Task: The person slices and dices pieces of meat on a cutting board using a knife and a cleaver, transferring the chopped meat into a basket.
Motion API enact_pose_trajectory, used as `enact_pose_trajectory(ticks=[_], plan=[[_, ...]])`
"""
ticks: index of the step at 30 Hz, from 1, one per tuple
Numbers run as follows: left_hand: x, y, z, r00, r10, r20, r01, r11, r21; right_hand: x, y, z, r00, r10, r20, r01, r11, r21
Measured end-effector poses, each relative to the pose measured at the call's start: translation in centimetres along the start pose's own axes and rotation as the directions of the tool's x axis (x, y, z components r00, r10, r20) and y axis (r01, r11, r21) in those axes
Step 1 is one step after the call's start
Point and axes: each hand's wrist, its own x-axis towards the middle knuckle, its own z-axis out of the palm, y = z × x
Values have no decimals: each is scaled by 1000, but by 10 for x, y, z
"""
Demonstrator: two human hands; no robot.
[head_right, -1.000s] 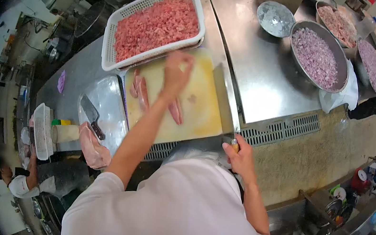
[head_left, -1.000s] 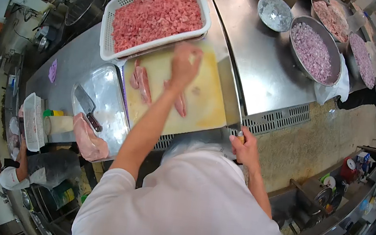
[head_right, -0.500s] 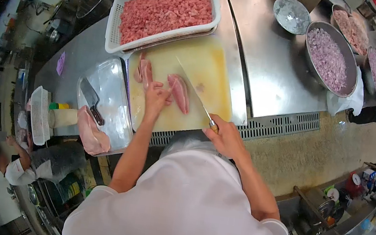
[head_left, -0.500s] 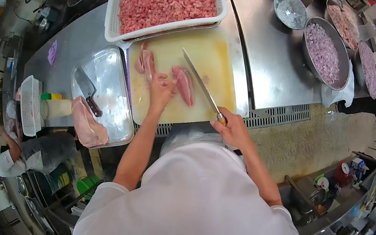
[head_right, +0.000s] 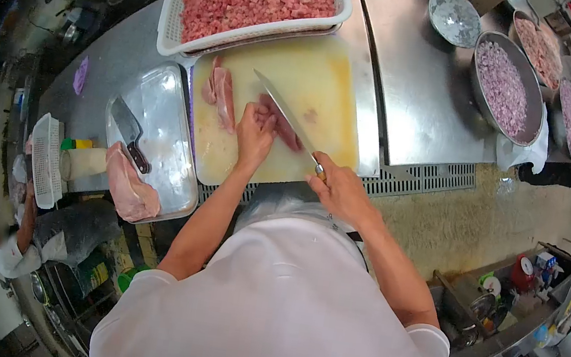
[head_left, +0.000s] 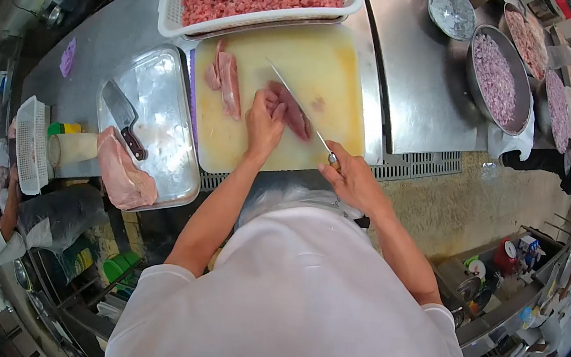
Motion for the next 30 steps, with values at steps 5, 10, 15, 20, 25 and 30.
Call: enact_pose_trajectory(ticks=[5,10,15,20,25,30], plan=[[7,31,-3,997,-75,-6,75,985,158,1,0,-4,999,46,-5,-46,997,57],[5,20,-8,993,-117,14,116,991,64,0,3,-4,971,239,1,-235,955,179],[-14,22,-4,905,-392,163,424,859,-286,1,1,10,982,174,-78,-176,984,-8],[-11,30,-10,996,80,33,-85,979,186,3,-4,5,975,205,-90,-205,979,1],[11,12,-22,899,401,176,-433,759,486,-13,-40,-7,976,143,-162,-162,981,-107],[12,12,-21,914,360,184,-403,770,494,-16,-44,-8,984,161,-76,-173,965,-195]])
